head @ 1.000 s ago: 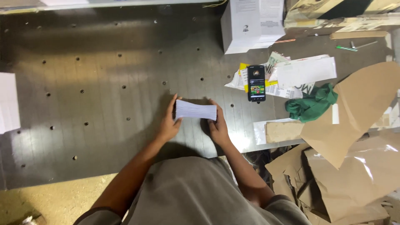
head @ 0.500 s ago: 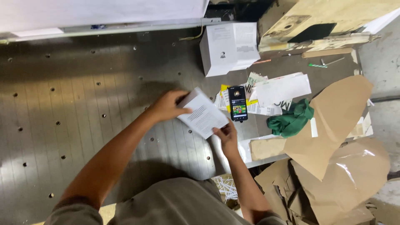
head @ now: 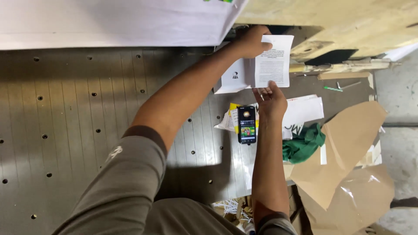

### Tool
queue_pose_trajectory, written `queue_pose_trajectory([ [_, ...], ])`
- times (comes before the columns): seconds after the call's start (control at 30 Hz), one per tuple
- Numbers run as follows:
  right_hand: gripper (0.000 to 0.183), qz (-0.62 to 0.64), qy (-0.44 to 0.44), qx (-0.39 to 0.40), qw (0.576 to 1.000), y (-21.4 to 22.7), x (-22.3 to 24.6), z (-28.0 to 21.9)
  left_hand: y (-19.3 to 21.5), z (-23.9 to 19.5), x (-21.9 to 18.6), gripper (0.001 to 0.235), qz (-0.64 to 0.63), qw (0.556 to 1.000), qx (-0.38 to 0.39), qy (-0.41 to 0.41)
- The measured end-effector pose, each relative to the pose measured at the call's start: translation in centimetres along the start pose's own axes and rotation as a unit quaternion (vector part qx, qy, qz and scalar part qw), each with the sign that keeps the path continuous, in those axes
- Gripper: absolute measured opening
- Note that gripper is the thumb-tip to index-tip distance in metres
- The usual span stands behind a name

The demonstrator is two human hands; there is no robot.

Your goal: Aligning and stacking small booklets by tapping them against a metal surface to ensure even edges.

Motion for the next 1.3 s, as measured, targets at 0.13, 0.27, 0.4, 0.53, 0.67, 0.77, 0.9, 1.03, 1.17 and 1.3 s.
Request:
queue_pose_trajectory([
  [0.13, 0.016, -0.02, -0.012, 0.0, 1.0, -0.3, -0.4, 3.1, 0.6, 0.9, 1.3, 0.053, 0.036, 0.99, 0.071, 0.116],
  [0.27, 0.022, -0.022, -0.025, -0.029, 0.999, -0.2, -1.1, 4.3, -1.4, 5.5, 6.7, 0.076, 0.041, 0.986, 0.092, 0.134],
  [0.4, 0.039, -0.06, -0.036, -0.046, 0.996, 0.1, -1.4, 4.5, -1.6, 5.5, 7.1, 0.073, 0.014, 0.982, 0.112, 0.151],
  [0.53, 0.046, -0.112, -0.051, -0.04, 0.992, -0.6, -0.6, 3.7, -1.3, 5.6, 7.4, 0.077, 0.041, 0.983, 0.083, 0.156],
  [0.67, 0.053, -0.229, -0.046, -0.041, 0.971, 0.5, -1.0, 3.7, -1.2, 4.6, 6.2, 0.065, 0.047, 0.985, 0.068, 0.153],
  [0.77, 0.066, -0.278, -0.048, -0.052, 0.958, 1.5, -1.7, 2.0, -3.2, 6.5, 7.3, 0.056, 0.077, 0.993, -0.039, 0.085],
  [0.9, 0.043, -0.249, -0.018, -0.036, 0.968, 3.5, -5.0, -1.8, -0.4, -4.4, -0.8, 0.05, 0.214, 0.955, -0.203, -0.038],
  [1.03, 0.036, -0.204, 0.008, -0.011, 0.979, 8.0, -10.9, -3.5, 0.3, -16.9, -1.5, 0.046, 0.187, 0.904, -0.34, -0.178],
  [1.17, 0.026, -0.186, 0.133, -0.057, 0.972, 10.5, -8.5, -1.8, 1.3, -24.7, 3.1, 0.05, -0.044, 0.941, -0.335, -0.006],
  [1.3, 0.084, -0.158, 0.188, 0.075, 0.966, 11.9, -3.5, 6.3, -2.0, -25.3, 7.9, 0.101, -0.345, 0.911, -0.137, 0.179],
])
Point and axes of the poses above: each hand's wrist, its own z-axis towards the middle knuckle, its own y-axis out of the back of the hand, x = y × z, the point moved 5 cm from there along z, towards the middle knuckle, and after that the axes turned 14 degrees about x, right-handed, at the moved point
